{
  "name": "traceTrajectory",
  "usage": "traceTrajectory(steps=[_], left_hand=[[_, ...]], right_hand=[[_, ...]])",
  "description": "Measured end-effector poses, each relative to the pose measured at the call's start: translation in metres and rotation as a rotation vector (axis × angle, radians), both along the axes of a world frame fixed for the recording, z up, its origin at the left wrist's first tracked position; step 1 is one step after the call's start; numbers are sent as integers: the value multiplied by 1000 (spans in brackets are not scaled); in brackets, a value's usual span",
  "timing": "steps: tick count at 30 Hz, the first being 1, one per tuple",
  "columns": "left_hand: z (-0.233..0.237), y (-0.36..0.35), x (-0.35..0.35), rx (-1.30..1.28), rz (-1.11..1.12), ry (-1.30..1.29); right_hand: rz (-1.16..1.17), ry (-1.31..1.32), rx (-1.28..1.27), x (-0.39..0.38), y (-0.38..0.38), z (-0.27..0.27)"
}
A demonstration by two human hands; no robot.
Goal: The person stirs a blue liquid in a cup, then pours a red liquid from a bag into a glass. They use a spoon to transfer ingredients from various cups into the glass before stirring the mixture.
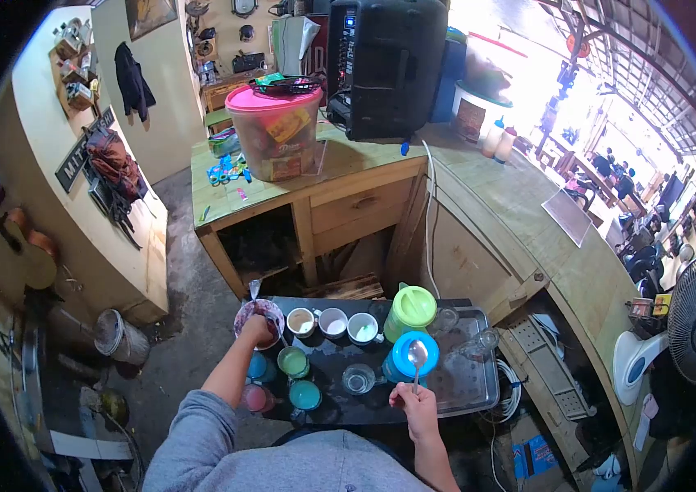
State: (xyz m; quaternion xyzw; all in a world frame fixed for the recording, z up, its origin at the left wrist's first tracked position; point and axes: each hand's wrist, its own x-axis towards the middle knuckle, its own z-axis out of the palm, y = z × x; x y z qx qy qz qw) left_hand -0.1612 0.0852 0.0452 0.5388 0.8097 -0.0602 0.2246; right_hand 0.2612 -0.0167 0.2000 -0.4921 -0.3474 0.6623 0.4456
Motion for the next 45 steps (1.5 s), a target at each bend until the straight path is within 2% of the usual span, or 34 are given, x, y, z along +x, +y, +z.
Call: traceTrajectory(steps=[2,6,8,9,11,12,14,15,17,21,23,24,26,27,28,30,32,33,36,38,40,41,45], left_hand=[[-16,4,-8,23,18,28],[19,-5,-13,66,79,-3],[30,-11,-18,221,208,-137],[37,-18,-21,223,205,-137],[44,-32,-30,288,-16,-200],[38,-37,-35,289,-19,-200],[23,-43,-41,483,-3,-202],[25,-47,-41,483,-4,-204],[31,-56,-40,711,63,-400],[61,-65,-32,891,112,-464],[81,-69,-19,959,217,-874],[82,-70,-12,960,216,-878],[83,-76,6,858,392,-1451],[112,-88,28,759,358,-1362],[110,-92,37,705,223,-1321],[132,-101,62,580,243,-1265],[139,-107,76,487,144,-1428],[151,-110,84,444,122,-1431],[151,-115,97,440,32,-1534],[152,-117,100,422,-3,-1440],[154,-120,104,564,-217,-1088],[158,-123,105,582,-216,-997],[166,-124,107,618,-329,-809]], right_hand=[[9,11,-7,-7,-3,4],[-2,-23,4,-14,-8,-2],[11,-12,17,-17,-10,-8],[8,-12,19,-21,-11,-9],[23,-39,42,-29,-14,-10],[20,-38,44,-32,-16,-9],[49,85,-91,-36,-20,-8],[48,84,-90,-40,-21,-8],[70,-91,-179,-50,-23,-7],[141,-108,-68,-61,-24,-16],[113,-97,-30,-71,-25,-16],[87,-86,4,-74,-25,-16],[124,-58,21,-78,-24,-20],[167,-61,33,-82,-23,-18],[211,-64,46,-85,-22,-17],[244,-28,23,-89,-20,-17],[307,13,-28,-92,-18,-15],[308,14,-28,-94,-18,-15],[329,-13,75,-100,-18,-16],[373,-88,156,-102,-18,-18],[388,-117,151,-102,-18,-23],[402,-147,149,-102,-18,-25],[404,-131,164,-103,-23,-28]])
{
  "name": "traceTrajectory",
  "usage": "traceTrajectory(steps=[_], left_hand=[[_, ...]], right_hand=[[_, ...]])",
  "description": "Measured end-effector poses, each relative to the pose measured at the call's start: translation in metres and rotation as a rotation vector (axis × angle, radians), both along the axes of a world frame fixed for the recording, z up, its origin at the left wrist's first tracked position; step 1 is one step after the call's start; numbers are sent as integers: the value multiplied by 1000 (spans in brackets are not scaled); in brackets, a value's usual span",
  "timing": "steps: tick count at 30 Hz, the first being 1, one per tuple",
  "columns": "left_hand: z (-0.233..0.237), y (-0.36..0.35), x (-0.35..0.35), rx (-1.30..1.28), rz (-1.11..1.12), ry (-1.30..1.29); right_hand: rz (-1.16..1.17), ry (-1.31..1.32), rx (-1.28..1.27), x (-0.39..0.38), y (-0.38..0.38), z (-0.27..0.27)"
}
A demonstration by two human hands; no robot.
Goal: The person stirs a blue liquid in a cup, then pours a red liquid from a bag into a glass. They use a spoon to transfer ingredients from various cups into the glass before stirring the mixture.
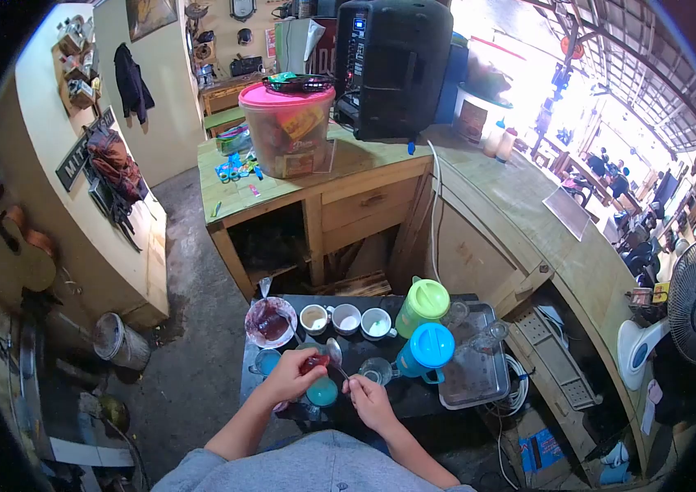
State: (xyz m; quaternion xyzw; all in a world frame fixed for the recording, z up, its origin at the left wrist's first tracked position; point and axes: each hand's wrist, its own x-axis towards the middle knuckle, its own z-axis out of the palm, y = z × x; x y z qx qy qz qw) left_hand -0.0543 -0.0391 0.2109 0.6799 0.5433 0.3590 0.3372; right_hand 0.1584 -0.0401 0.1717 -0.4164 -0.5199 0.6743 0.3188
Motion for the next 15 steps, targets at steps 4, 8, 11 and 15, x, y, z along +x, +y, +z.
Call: traceTrajectory(steps=[4,8,11,15], left_hand=[[-17,4,-1,-25,-37,-69],[-12,3,-3,-57,-91,-18],[-13,3,-5,-73,-106,-16],[-9,4,-8,-119,-140,-37]], right_hand=[[7,-21,31,-1,-3,-3],[18,-20,39,-3,-4,-5],[25,0,18,-2,-4,-5],[38,21,47,-3,-7,-3]])
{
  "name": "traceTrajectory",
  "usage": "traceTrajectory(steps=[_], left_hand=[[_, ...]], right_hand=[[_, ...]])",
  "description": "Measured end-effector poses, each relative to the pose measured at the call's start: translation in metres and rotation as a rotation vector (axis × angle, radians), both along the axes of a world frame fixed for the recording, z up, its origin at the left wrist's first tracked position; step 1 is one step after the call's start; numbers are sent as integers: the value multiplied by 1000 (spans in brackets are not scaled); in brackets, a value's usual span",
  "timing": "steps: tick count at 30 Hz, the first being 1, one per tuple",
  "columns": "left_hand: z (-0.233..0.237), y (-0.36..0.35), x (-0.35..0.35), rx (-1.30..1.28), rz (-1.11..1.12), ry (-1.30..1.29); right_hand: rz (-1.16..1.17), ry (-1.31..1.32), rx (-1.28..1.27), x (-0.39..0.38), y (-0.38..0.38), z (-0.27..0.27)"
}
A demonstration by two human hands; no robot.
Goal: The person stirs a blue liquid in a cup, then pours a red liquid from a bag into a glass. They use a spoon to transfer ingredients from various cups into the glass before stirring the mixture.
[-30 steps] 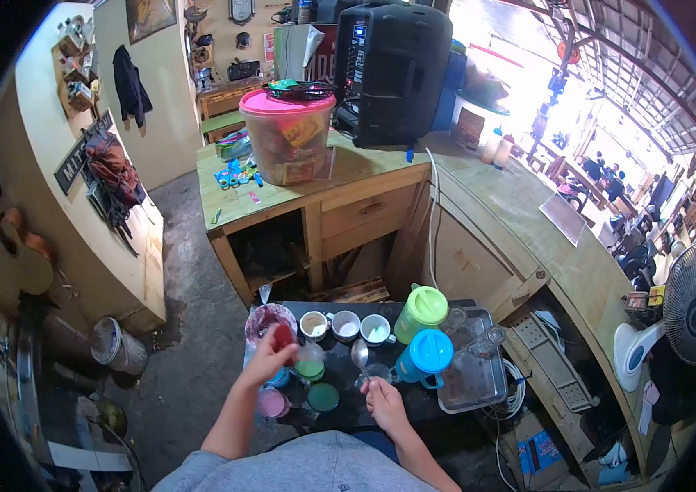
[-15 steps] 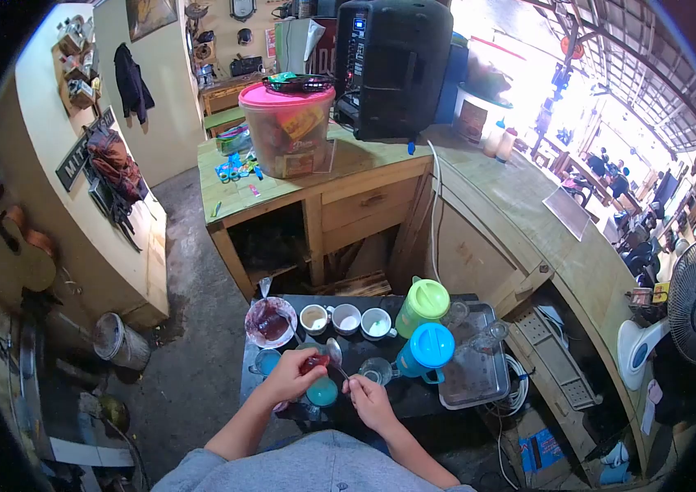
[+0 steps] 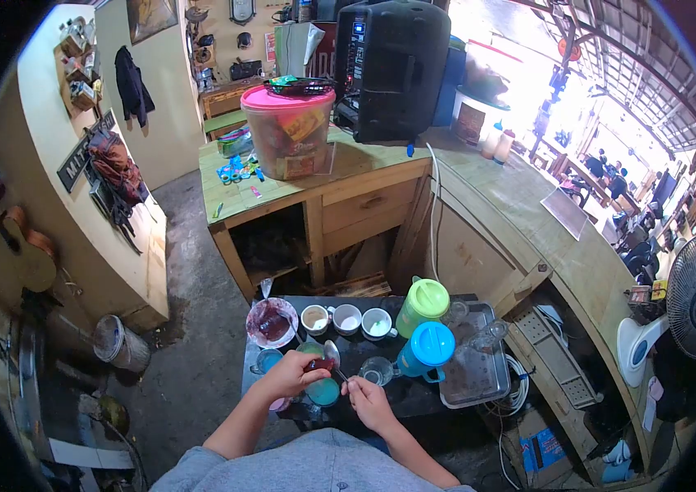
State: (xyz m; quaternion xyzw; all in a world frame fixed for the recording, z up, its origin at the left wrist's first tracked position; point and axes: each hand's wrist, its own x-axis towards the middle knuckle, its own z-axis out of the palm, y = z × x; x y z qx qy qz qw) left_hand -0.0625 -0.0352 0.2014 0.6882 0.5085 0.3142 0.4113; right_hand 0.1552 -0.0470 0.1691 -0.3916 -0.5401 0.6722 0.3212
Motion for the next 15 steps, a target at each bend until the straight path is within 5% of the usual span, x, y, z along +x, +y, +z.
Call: traceTrajectory(steps=[15], left_hand=[[5,10,-14,-102,-7,-8]], right_hand=[[57,75,-122,3,-7,7]])
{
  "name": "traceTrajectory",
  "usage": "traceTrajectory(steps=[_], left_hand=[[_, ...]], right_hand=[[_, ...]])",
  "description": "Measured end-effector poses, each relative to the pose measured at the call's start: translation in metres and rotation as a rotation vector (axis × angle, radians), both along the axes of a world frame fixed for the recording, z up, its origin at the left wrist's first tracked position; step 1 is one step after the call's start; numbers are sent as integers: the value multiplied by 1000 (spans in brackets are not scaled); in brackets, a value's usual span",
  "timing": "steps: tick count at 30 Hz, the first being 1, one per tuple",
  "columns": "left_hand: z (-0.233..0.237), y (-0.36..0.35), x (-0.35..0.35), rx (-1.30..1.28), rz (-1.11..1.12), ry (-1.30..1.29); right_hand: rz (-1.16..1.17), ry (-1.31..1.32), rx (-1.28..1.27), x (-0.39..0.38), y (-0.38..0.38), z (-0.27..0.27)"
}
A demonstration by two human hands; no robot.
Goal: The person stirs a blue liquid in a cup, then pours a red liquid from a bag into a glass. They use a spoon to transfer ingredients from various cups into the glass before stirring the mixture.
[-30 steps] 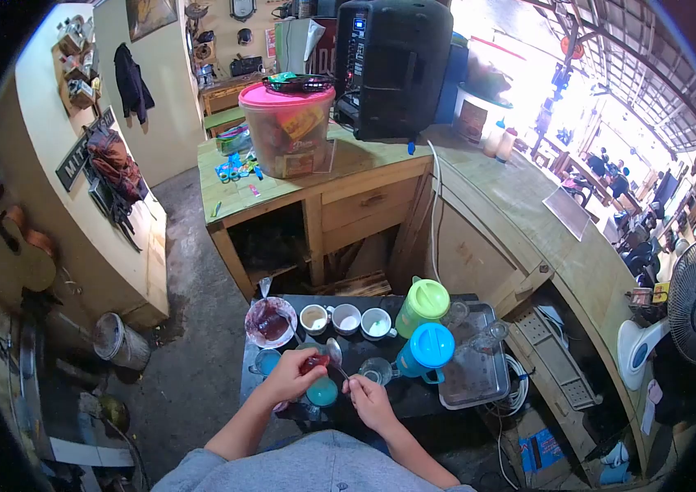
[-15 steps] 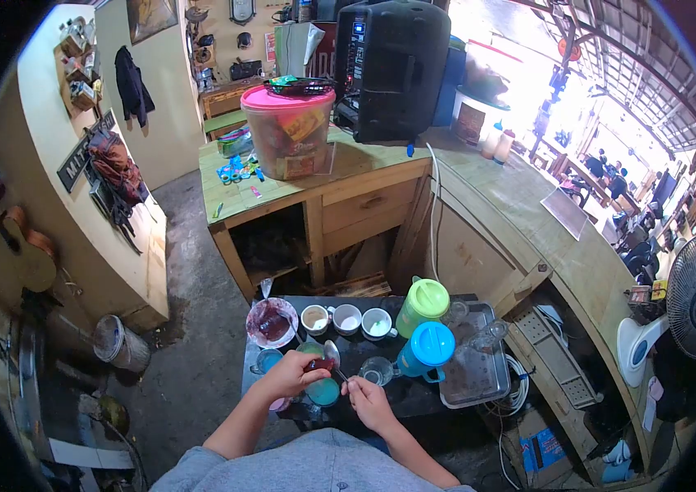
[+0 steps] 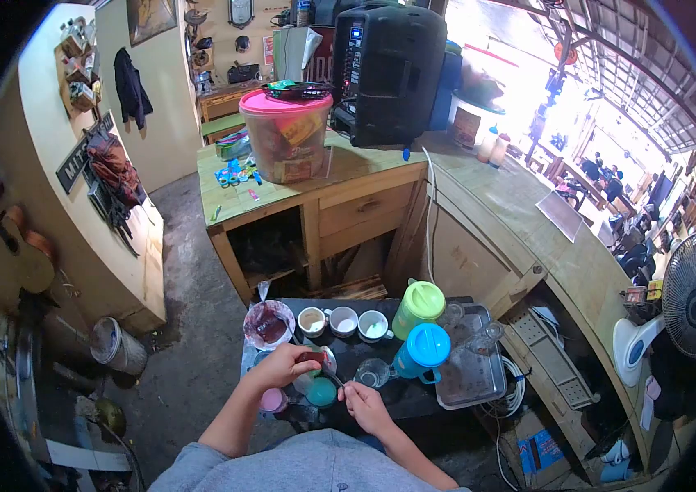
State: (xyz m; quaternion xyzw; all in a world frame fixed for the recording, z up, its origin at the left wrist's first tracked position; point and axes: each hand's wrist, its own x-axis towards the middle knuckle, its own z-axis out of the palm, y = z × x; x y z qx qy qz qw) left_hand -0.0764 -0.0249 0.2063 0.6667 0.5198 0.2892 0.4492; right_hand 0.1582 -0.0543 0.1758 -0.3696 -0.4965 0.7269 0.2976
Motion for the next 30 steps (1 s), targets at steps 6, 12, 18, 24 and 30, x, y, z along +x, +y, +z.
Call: traceTrajectory(steps=[6,12,18,24,30], left_hand=[[-1,-5,6,77,-136,39],[7,1,2,-6,-40,-7],[15,-3,9,34,-134,21],[3,6,4,-13,-85,-48],[7,0,5,46,-151,29]], right_hand=[[-19,20,-35,3,2,2],[3,62,-122,5,4,4],[-27,71,-125,4,6,7],[-35,50,-140,4,9,9],[-18,88,-166,5,11,2]])
